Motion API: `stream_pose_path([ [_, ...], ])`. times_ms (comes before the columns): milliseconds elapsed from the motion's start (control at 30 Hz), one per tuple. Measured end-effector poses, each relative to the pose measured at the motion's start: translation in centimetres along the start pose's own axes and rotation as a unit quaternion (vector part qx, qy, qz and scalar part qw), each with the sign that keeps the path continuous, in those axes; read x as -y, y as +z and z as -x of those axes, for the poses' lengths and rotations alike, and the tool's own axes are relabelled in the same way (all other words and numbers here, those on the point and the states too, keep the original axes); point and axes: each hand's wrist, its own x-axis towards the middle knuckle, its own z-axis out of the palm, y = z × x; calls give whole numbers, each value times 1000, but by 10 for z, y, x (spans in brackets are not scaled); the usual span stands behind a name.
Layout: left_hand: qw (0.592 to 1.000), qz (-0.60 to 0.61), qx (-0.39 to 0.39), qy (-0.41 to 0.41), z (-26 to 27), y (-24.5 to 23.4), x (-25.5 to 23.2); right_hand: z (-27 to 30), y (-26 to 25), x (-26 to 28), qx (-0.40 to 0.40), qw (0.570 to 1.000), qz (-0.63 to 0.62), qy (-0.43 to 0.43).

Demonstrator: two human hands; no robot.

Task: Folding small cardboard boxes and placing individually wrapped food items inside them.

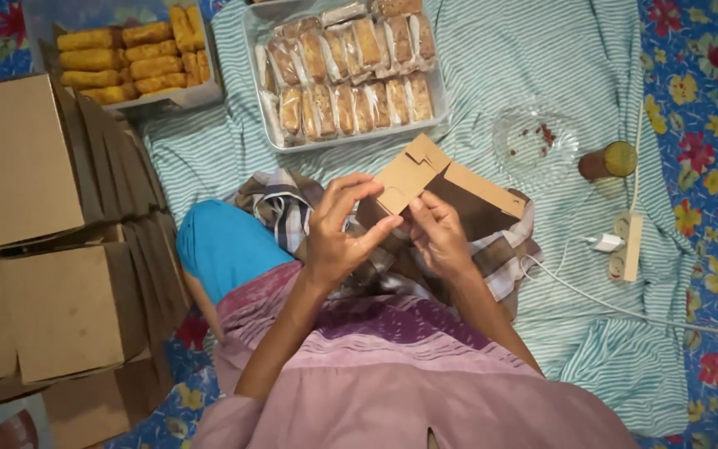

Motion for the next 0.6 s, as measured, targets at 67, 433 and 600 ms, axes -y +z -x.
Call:
stream_pose_path([
  [67, 1000, 5, -4, 0, -2, -1, -5, 1, 0, -3, 3, 1000, 1, -4],
  [433, 999, 45, -21, 7, 5, 3, -3, 6, -14, -15, -6, 1000, -12, -15],
  [600, 999, 38, -20, 12, 6, 1, -5, 10, -7, -6, 2, 1000, -1, -7],
])
